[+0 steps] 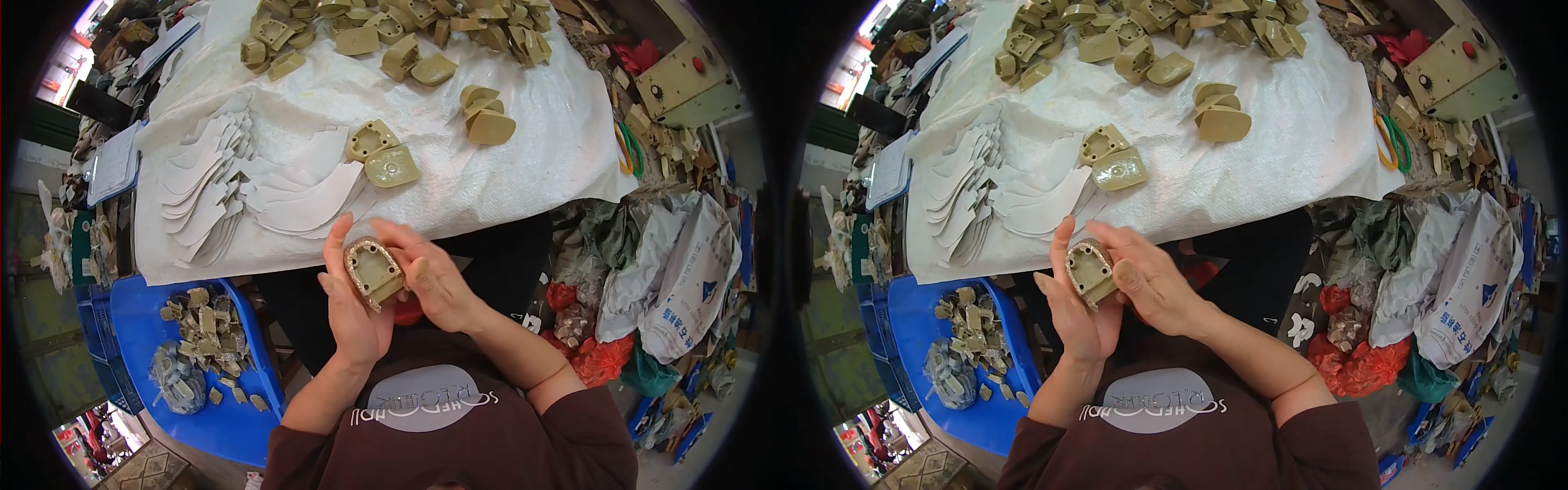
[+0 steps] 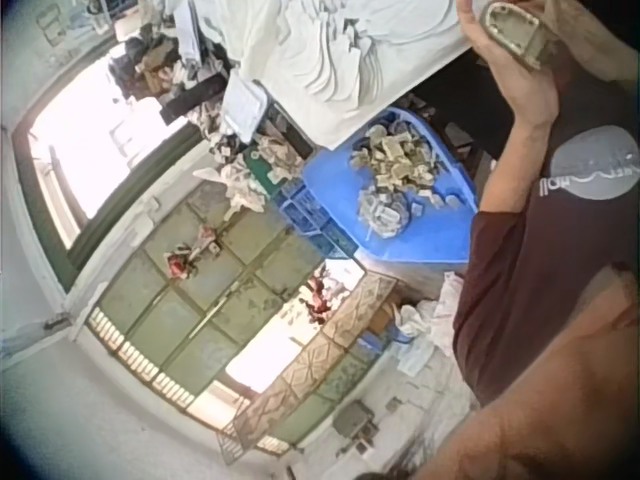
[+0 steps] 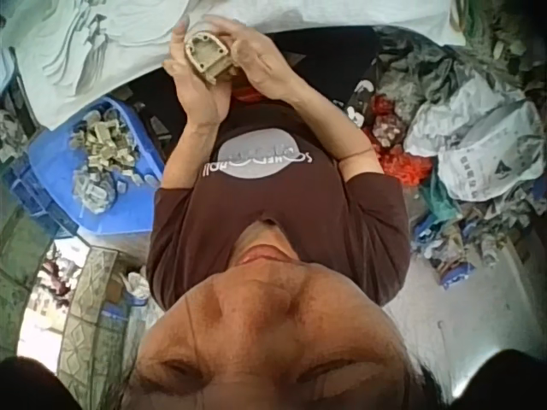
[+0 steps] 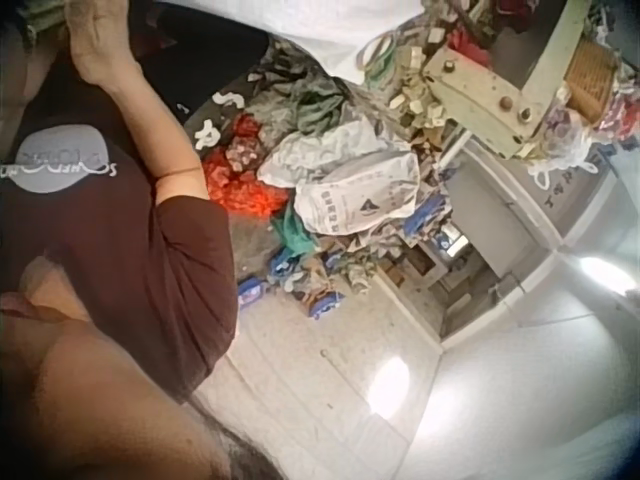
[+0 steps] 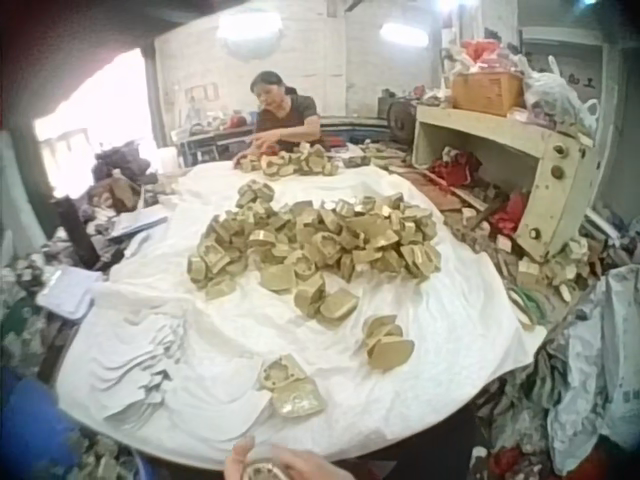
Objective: The person repeatedly picks up a beige plastic shoe component and a white paper template, aligns the template to the component, and presses them together. The person occasionally uses scissors to trim the paper. The assembled units are placed into a blue bin.
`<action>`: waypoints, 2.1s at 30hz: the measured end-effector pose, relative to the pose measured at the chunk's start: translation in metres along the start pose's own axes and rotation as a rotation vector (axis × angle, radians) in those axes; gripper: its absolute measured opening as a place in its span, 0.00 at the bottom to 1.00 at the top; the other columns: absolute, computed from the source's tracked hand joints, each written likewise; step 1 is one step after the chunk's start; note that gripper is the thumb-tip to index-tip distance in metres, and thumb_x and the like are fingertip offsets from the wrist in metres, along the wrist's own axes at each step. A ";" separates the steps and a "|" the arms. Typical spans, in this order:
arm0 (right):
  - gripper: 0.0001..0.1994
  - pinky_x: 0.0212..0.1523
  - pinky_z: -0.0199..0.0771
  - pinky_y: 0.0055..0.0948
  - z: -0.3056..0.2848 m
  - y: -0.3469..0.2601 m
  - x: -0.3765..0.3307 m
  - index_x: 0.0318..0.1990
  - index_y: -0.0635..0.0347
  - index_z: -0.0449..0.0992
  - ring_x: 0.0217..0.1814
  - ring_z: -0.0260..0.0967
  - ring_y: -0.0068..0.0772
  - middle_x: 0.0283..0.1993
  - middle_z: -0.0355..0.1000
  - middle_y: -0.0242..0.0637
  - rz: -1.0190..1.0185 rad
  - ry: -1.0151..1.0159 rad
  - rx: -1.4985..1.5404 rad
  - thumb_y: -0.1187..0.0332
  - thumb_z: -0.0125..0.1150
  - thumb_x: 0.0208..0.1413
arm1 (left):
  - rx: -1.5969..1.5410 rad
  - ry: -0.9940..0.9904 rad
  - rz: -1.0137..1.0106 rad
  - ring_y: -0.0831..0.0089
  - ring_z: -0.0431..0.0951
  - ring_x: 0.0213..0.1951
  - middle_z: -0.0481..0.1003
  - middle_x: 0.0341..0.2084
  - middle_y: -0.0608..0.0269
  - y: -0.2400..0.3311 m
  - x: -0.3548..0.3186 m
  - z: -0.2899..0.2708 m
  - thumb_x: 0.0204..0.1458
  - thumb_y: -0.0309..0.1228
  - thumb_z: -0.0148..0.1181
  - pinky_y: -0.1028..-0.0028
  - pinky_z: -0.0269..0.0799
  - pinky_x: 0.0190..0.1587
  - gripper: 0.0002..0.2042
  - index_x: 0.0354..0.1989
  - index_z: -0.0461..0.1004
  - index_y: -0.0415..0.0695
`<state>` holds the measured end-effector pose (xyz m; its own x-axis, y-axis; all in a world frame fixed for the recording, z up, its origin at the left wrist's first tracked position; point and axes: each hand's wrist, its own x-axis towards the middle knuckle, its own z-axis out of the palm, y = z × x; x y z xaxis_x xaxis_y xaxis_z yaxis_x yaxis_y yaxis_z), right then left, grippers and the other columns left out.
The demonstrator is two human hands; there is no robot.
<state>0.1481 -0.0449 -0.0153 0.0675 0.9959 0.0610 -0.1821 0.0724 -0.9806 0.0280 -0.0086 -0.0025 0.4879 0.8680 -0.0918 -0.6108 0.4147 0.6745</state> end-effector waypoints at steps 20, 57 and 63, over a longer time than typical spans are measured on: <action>0.11 0.34 0.67 0.20 -0.034 -0.004 0.024 0.41 0.63 0.72 0.33 0.66 0.19 0.35 0.71 0.32 0.257 -0.191 0.281 0.64 0.53 0.61 | 1.243 -0.240 0.302 0.77 0.71 0.33 0.70 0.35 0.63 0.042 -0.002 -0.016 0.37 0.17 0.65 0.80 0.68 0.34 0.26 0.50 0.67 0.38; 0.16 0.39 0.67 0.35 0.002 -0.092 0.015 0.45 0.57 0.75 0.39 0.65 0.40 0.39 0.69 0.35 -0.493 -0.130 -0.651 0.72 0.62 0.46 | 1.472 0.162 0.746 0.71 0.68 0.20 0.69 0.25 0.60 0.023 0.001 -0.038 0.30 0.28 0.72 0.75 0.65 0.21 0.24 0.39 0.68 0.37; 0.12 0.31 0.65 0.33 0.038 -0.144 -0.005 0.31 0.61 0.76 0.28 0.62 0.35 0.29 0.67 0.35 -0.846 -0.189 -0.338 0.62 0.64 0.45 | 1.404 0.572 0.675 0.70 0.71 0.38 0.70 0.39 0.57 0.064 -0.022 -0.095 0.38 0.24 0.66 0.74 0.67 0.40 0.24 0.47 0.67 0.37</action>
<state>0.1364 -0.0582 0.1330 -0.1187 0.6132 0.7809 0.1518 0.7884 -0.5961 -0.0808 0.0246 -0.0268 -0.0849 0.8907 0.4467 0.5531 -0.3307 0.7646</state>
